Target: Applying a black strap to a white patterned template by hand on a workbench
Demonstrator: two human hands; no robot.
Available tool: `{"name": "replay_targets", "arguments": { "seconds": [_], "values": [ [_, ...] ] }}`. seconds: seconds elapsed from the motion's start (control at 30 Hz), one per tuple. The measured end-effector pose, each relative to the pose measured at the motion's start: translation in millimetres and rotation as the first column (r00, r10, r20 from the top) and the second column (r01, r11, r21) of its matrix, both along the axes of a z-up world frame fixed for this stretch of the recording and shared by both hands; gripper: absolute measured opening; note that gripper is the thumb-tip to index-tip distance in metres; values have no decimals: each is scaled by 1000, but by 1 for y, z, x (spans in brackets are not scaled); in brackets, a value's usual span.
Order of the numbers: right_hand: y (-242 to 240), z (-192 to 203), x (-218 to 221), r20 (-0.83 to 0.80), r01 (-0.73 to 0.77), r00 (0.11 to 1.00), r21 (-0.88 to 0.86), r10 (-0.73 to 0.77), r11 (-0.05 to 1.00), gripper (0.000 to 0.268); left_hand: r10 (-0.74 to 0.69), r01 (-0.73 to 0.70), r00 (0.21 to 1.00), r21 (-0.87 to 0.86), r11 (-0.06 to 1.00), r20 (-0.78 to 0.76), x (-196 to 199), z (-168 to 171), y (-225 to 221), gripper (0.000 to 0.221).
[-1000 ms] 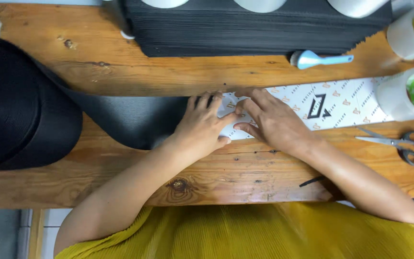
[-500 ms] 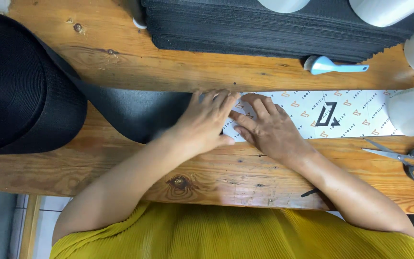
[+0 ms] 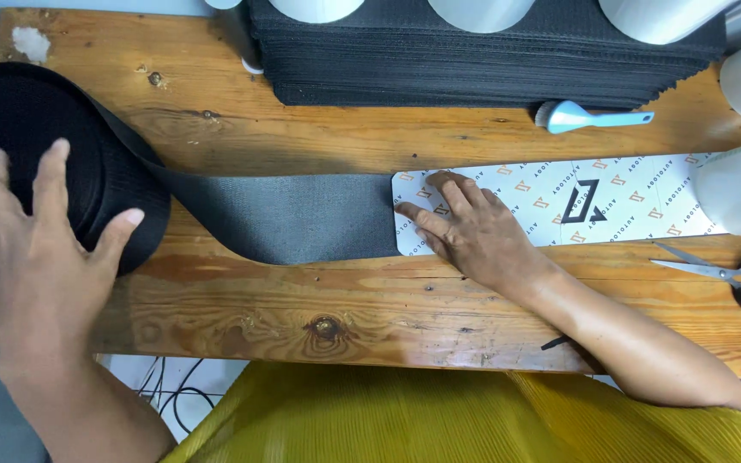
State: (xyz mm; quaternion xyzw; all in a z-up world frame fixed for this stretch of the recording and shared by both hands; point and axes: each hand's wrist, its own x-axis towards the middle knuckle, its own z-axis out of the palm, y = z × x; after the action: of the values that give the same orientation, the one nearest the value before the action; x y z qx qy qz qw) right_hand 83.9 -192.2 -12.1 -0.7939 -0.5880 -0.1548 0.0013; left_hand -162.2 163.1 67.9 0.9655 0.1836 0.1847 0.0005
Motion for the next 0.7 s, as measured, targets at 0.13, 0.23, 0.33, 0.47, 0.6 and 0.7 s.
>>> {"name": "replay_targets", "arguments": {
  "seconds": [0.13,0.23,0.33,0.47,0.6,0.7],
  "values": [
    [1,2,-3,23,10,1000,7,-10,1000,46,121,-123,992,202,972,22,-8,-16,2,74],
    [3,3,-4,51,11,999,16,-11,1000,42,137,-137,990,262,955,18,-6,-20,6,70],
    [2,0,-5,72,25,997,-3,-24,1000,47,126,-127,992,160,979,15,-1,-10,-3,77],
    [4,4,-6,60,0,998,30,-1,1000,46,-61,58,987,23,998,151,48,27,-67,56],
    [4,3,-6,62,12,998,5,-12,1000,47,-451,462,886,-133,877,108,120,-23,-113,50],
    [3,0,-7,-14,73,997,-77,-74,994,42,-546,546,837,-126,829,36,165,-79,-120,48]
  ]
}}
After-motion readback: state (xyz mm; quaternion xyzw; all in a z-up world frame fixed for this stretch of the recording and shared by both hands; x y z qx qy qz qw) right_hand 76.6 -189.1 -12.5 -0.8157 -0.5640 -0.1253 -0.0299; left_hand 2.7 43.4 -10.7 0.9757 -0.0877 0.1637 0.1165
